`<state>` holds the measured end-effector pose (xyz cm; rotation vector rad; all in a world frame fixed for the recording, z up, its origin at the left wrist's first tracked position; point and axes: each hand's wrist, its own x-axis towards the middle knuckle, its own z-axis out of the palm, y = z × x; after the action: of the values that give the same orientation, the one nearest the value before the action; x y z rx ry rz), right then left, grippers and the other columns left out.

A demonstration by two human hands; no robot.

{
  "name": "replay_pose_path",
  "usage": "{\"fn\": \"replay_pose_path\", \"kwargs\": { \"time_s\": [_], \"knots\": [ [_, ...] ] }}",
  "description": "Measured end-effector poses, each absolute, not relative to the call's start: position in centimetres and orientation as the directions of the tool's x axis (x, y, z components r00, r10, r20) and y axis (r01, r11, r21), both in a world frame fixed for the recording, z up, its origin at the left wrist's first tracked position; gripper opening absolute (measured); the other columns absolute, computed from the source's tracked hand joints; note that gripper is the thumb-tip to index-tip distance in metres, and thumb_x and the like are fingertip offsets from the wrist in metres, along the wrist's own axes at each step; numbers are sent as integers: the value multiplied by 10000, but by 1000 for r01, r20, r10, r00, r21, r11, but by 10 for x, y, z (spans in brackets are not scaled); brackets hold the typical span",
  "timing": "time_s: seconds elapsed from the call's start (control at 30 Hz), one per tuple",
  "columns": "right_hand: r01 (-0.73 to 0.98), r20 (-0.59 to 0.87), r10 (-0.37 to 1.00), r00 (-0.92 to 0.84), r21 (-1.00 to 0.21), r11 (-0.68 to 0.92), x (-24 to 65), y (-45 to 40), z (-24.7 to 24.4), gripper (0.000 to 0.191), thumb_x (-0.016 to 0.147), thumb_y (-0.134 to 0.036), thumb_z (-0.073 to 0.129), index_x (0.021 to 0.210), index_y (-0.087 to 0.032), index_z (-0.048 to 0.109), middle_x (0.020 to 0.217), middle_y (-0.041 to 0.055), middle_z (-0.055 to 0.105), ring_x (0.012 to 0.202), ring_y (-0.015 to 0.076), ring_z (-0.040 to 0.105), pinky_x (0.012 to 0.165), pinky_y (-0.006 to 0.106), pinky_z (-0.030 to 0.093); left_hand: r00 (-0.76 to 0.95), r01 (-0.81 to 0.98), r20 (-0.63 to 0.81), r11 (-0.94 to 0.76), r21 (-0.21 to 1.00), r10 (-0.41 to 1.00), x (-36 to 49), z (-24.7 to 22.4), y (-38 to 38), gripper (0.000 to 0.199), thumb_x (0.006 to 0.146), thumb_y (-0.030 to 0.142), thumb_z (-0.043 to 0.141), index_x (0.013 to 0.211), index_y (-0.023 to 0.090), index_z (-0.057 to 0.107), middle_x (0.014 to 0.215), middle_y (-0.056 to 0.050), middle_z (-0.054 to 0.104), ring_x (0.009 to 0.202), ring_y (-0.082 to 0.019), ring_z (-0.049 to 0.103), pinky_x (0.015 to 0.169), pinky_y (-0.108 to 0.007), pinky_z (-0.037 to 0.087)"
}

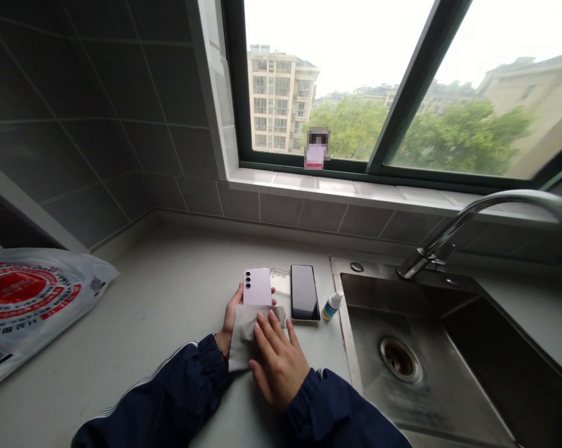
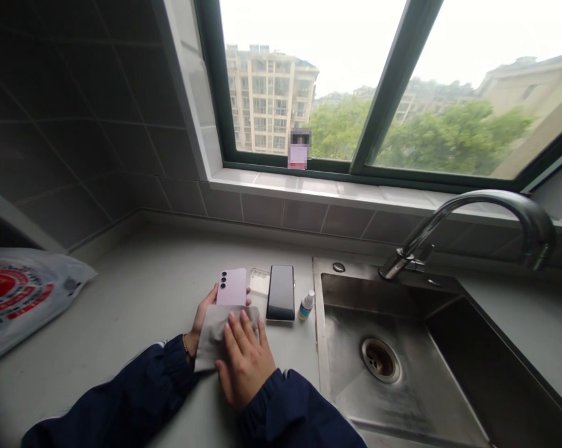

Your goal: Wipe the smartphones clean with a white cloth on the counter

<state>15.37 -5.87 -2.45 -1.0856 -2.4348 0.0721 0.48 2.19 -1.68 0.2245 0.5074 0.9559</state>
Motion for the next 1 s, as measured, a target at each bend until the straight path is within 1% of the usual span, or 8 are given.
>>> {"fn": "replay_pose_path", "kwargs": {
  "time_s": [0.1,0.2,0.27,0.33,0.5,0.67,0.87,1.0],
  "knots": [
    [657,381,684,-622,-222,720,152,-59,-27,640,863,-255,530,1461,-100,364,1556,101,255,1443,327,233,1122,586,291,504,-689,-319,596,413,803,7,-20,23,666,897,620,335,1136,73,631,855,-175,723,735,-293,697,771,-453,520],
    [733,395,750,-530,-232,640,149,-60,-30,666,874,-248,519,1478,-56,315,1560,149,222,1449,336,207,1108,593,303,541,-662,-293,614,430,789,11,-19,21,681,915,600,311,1185,49,606,867,-177,727,807,-297,700,848,-446,498],
    [753,402,771,-494,-246,610,146,-63,-31,760,854,-299,564,1490,-14,262,1562,195,177,1452,367,165,1098,604,308,545,-652,-282,611,449,789,13,-16,18,674,920,597,320,1213,56,594,872,-160,732,844,-288,700,890,-428,481],
    [723,390,748,-538,-244,647,142,-65,-32,849,837,-360,597,1512,-27,204,1570,194,144,1455,378,134,1108,615,280,525,-659,-282,593,463,803,15,-14,15,664,905,613,363,1210,74,603,877,-145,736,865,-289,698,908,-420,471],
    [737,401,765,-504,-262,623,141,-61,-34,798,882,-339,543,1526,-56,166,1576,180,155,1463,346,130,1119,588,278,562,-672,-203,586,453,802,15,-18,14,690,917,626,310,1175,72,630,927,-140,736,972,-298,670,973,-414,425],
    [745,463,768,-442,-287,602,146,-53,-39,793,895,-327,532,1530,-54,144,1581,192,140,1464,376,62,1111,603,277,604,-672,-158,606,426,781,16,-26,17,712,943,602,231,1171,59,631,988,-149,726,1029,-283,650,1028,-408,374],
    [685,492,733,-470,-320,655,142,-58,-34,787,894,-288,521,1520,-14,131,1579,214,135,1465,374,58,1114,587,289,636,-654,-145,629,421,758,13,-30,16,730,920,634,265,1098,52,668,930,-170,735,916,-292,682,970,-438,428],
    [647,503,716,-484,-346,679,140,-60,-35,782,886,-268,524,1521,-26,138,1579,209,143,1466,356,92,1115,560,312,652,-627,-171,652,426,739,12,-28,16,723,914,626,279,1124,48,659,912,-194,731,882,-317,685,907,-469,467]
  ]
}}
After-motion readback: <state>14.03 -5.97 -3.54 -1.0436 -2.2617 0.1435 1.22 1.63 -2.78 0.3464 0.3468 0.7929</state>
